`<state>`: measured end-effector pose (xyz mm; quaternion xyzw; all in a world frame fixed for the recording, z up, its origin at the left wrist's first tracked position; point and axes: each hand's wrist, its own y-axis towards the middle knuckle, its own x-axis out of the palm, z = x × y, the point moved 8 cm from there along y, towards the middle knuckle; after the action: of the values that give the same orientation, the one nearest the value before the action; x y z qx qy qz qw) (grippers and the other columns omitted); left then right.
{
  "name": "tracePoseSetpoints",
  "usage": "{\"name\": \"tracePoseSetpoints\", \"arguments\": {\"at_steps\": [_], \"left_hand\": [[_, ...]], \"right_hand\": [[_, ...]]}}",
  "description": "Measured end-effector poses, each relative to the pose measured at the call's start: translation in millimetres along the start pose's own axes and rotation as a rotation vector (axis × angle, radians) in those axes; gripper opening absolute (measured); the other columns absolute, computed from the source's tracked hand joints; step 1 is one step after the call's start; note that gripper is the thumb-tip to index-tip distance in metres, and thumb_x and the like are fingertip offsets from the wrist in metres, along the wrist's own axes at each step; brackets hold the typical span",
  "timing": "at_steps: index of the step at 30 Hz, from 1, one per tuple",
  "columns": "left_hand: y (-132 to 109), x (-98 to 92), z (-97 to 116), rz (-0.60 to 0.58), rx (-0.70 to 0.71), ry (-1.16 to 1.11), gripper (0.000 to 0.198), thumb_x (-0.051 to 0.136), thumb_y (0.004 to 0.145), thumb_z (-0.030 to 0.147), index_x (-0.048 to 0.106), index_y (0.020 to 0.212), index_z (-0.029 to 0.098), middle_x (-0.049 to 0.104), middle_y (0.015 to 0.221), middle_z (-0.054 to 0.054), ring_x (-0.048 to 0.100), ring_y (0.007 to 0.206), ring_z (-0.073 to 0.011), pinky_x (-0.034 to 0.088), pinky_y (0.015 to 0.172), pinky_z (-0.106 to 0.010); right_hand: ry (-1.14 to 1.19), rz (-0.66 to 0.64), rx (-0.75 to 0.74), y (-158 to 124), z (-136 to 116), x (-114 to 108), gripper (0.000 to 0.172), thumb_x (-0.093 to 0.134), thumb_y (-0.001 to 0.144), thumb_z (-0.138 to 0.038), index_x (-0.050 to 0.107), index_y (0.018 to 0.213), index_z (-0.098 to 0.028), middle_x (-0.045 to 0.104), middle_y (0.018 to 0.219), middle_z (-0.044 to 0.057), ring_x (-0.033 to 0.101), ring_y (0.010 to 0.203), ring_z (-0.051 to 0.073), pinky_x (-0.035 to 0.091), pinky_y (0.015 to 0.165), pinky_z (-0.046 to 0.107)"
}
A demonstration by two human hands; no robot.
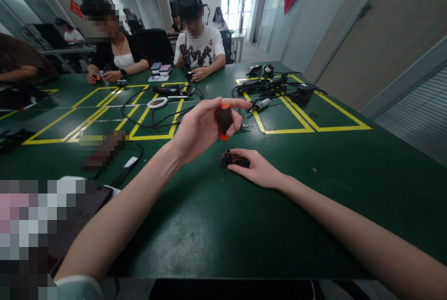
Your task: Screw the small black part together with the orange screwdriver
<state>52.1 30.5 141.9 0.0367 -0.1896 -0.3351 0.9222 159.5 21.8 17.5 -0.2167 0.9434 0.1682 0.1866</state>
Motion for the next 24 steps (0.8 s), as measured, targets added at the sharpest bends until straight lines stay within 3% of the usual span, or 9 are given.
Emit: {"name": "tracePoseSetpoints", "arguments": {"at_steps": [4,7,11,15,18,21,24], "left_hand": [[0.2,-2.1,-0.9,0.025,0.031,0.005,0.022,0.072,0.087,0.035,0.061,0.093,0.016,0.069,0.085,-0.002,0.067,0.082,-0.0146,0.053,0.080,-0.026],[0.0,-3.0,-0.5,0.051,0.062,0.015,0.026,0.074,0.086,0.033,0.052,0.090,0.019,0.069,0.082,0.000,0.064,0.070,-0.0120,0.048,0.068,-0.023],[0.5,-0.5,0.8,0.022,0.040,0.003,0.029,0.066,0.090,0.043,0.059,0.095,0.016,0.062,0.070,0.001,0.052,0.057,-0.0094,0.042,0.058,-0.022],[1.0,-0.2,0.0,-0.001,0.018,-0.007,0.031,0.066,0.089,0.043,0.066,0.093,0.012,0.064,0.076,-0.002,0.060,0.069,-0.0120,0.050,0.070,-0.025],[0.8,-3.5,-1.9,0.042,0.033,-0.003,0.025,0.074,0.085,0.036,0.060,0.092,0.016,0.068,0.085,-0.002,0.066,0.080,-0.0138,0.052,0.077,-0.026],[0.7,-3.4,-1.5,0.053,0.052,0.019,0.030,0.078,0.082,0.034,0.053,0.090,0.019,0.067,0.079,0.002,0.061,0.066,-0.0107,0.045,0.064,-0.023],[1.3,-1.4,0.1,0.023,0.041,0.009,0.028,0.069,0.087,0.042,0.060,0.095,0.017,0.066,0.073,0.000,0.053,0.057,-0.0097,0.040,0.058,-0.024]], "right_hand": [[-0.013,-0.011,0.004,0.1,1.0,0.7,0.037,0.071,0.091,-0.032,0.071,0.124,-0.016,0.077,0.126,0.014,0.076,0.106,0.027,0.061,0.102,0.049],[-0.012,-0.014,0.001,0.1,1.3,1.0,0.037,0.071,0.091,-0.031,0.071,0.125,-0.016,0.077,0.124,0.013,0.076,0.107,0.026,0.061,0.102,0.048],[-0.003,0.003,-0.010,0.0,1.0,0.0,0.037,0.073,0.090,-0.030,0.071,0.124,-0.016,0.078,0.122,0.012,0.077,0.105,0.025,0.063,0.100,0.046],[-0.002,0.000,-0.012,0.3,0.3,0.3,0.036,0.072,0.090,-0.030,0.071,0.123,-0.016,0.078,0.122,0.013,0.077,0.105,0.025,0.063,0.101,0.045],[0.003,-0.010,-0.011,0.6,-0.5,1.0,0.036,0.071,0.091,-0.030,0.071,0.123,-0.016,0.078,0.123,0.012,0.077,0.106,0.025,0.062,0.102,0.046],[-0.008,-0.008,-0.013,0.3,-1.1,0.7,0.035,0.071,0.091,-0.030,0.071,0.124,-0.018,0.078,0.122,0.011,0.077,0.105,0.025,0.062,0.101,0.046],[-0.012,-0.006,-0.010,0.0,-0.5,0.1,0.036,0.072,0.091,-0.030,0.071,0.124,-0.017,0.079,0.121,0.012,0.077,0.105,0.025,0.062,0.101,0.046]]}}
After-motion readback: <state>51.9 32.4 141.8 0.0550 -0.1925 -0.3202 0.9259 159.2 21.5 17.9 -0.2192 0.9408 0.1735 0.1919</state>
